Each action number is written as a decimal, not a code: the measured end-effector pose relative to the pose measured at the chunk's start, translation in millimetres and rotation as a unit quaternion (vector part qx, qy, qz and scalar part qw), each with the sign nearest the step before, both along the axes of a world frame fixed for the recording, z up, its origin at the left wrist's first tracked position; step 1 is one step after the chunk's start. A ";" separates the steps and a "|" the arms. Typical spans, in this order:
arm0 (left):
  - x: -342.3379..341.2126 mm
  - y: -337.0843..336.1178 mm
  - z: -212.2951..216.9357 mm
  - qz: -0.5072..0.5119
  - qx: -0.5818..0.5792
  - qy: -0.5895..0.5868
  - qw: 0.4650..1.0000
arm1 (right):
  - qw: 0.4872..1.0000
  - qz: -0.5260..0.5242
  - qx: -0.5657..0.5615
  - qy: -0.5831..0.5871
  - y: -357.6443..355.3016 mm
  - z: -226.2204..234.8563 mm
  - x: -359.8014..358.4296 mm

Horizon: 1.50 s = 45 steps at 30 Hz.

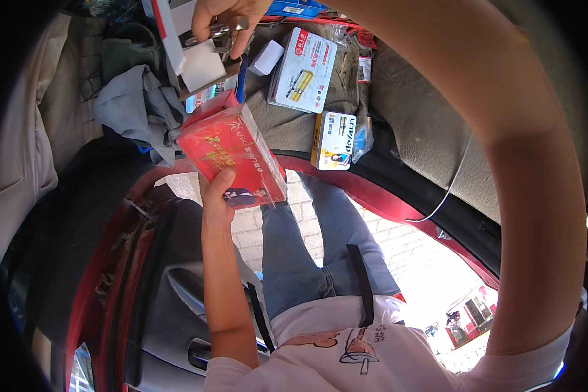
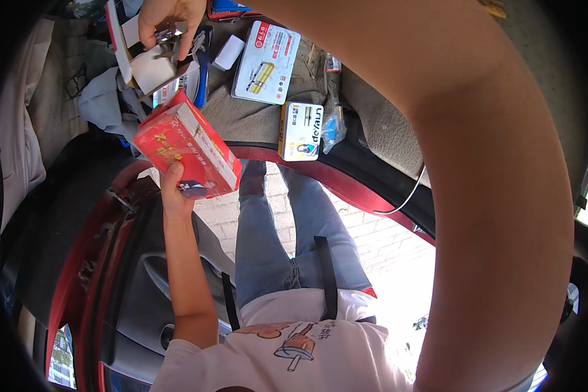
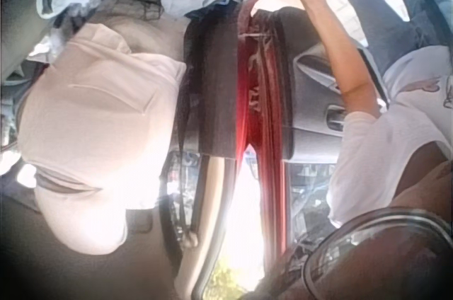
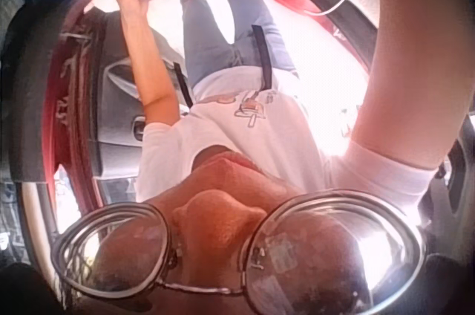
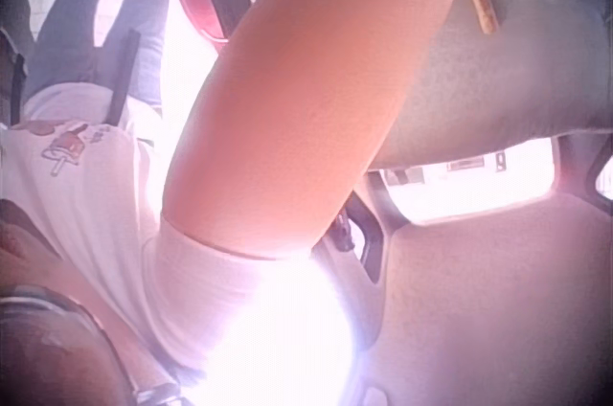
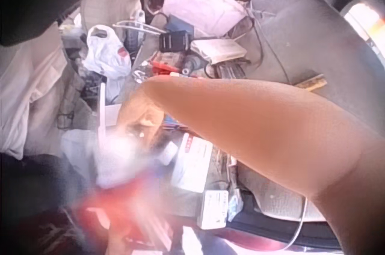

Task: The person opens the trunk of a red car and sorts through various items including boxes, a yellow rope, and a gray cloth. They move items around, pick up and place down boxes, and handle a coiled rope and cloth before closing the trunk.

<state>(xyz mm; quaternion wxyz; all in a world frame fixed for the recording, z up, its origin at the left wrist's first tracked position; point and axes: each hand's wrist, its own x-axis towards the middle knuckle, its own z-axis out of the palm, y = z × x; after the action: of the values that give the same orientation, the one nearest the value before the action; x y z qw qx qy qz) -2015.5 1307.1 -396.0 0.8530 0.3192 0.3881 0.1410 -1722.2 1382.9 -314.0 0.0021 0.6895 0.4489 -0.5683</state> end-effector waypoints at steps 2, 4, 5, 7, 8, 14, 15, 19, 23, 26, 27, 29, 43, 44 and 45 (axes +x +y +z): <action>-2.4 -3.2 -1.6 0.007 -0.006 0.020 1.000 | 1.000 0.004 0.012 -0.004 3.6 -2.8 -1.1; -0.2 -3.5 4.9 0.009 -0.037 0.015 0.999 | 1.000 0.001 0.030 -0.006 6.7 -5.5 3.3; 2.5 -2.9 9.1 0.010 -0.051 0.011 0.999 | 0.999 -0.003 0.040 -0.010 6.7 -5.6 4.7; 7.5 -8.3 11.7 0.005 -0.048 0.009 0.999 | 0.997 -0.024 0.072 -0.018 5.1 -3.8 11.1; 11.6 -9.2 15.1 0.003 -0.049 0.006 0.999 | 0.994 -0.046 0.095 -0.025 2.7 -3.4 15.9; 8.0 3.4 7.0 -0.033 -0.025 0.008 0.999 | 0.891 -0.298 0.342 -0.012 -30.6 -38.4 40.7; 9.4 4.9 5.1 -0.026 -0.025 0.010 0.999 | 0.862 -0.344 0.374 0.003 -42.4 -48.4 41.7; 31.3 7.0 4.9 -0.010 -0.017 0.008 1.000 | 0.820 -0.472 0.320 0.054 -98.1 -102.0 12.7; 43.4 5.0 11.7 -0.003 -0.038 0.028 0.999 | 0.782 -0.493 0.378 0.060 -107.1 -121.1 -6.1; 45.2 2.9 9.1 -0.023 0.003 0.061 0.998 | 0.852 -0.401 0.324 -0.095 -109.9 -112.5 4.9; 48.1 1.5 9.2 -0.024 0.010 0.063 0.998 | 0.861 -0.355 0.332 -0.151 -113.9 -108.0 10.7; 50.6 0.5 13.0 -0.023 0.018 0.066 0.997 | 0.869 -0.250 0.345 -0.252 -117.1 -81.4 25.6; 52.5 -10.8 24.7 -0.032 0.026 0.072 0.997 | 0.702 -0.392 0.557 -0.207 -90.4 -57.5 43.8; 49.0 -10.4 23.3 -0.029 0.024 0.076 0.996 | 0.690 -0.456 0.518 -0.217 -109.4 -59.5 47.0; 44.8 -10.8 22.1 -0.016 0.011 0.084 0.996 | 0.676 -0.515 0.477 -0.225 -132.0 -66.6 49.1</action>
<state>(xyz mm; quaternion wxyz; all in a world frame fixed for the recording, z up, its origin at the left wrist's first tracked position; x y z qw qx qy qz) -1970.6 1296.4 -373.9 0.8158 0.3455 0.4520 0.1040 -1673.1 1250.9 -380.6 -0.5193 0.8259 0.2187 -0.0161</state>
